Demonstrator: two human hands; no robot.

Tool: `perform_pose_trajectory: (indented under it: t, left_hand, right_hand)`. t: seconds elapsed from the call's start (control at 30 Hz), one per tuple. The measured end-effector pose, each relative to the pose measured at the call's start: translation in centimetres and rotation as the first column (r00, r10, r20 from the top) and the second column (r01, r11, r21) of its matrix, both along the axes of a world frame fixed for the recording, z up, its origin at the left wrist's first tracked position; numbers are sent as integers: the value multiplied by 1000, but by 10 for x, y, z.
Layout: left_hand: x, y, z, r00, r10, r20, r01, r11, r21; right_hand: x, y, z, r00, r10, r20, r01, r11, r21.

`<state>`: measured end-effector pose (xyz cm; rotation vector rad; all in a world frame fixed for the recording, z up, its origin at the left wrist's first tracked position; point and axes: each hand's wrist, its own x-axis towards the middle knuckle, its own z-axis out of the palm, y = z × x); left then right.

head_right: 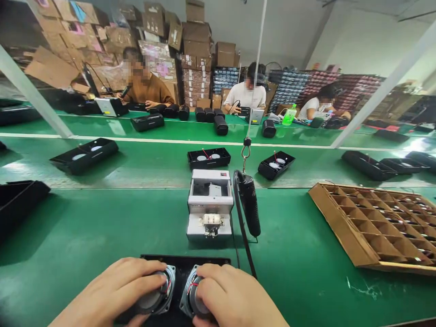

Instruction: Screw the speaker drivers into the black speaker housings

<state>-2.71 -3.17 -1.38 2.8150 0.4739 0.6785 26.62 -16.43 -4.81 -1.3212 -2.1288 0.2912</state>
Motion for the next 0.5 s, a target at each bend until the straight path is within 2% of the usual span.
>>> perform_pose_trajectory:
  t: [0.1,0.23,0.4,0.5]
  left_hand:
    - [12,4,7,993,-56,-101,47,995,-92]
    - [12,7,10,971,-106,-215,59,975,-214]
    - [9,14,3,981,-94,-172,70,988,-139]
    - [14,14,-5,969,-109,-220,83,989,-126]
  right_hand:
    - [-7,10,2,993,-24,114,35,995,-94]
    - [-5,13,11,969,12,247,58,961,-272]
    - [-9,21,10,944,56,325,45,955,-294]
    - [-11,25,4,920,74,386,54,949,-312]
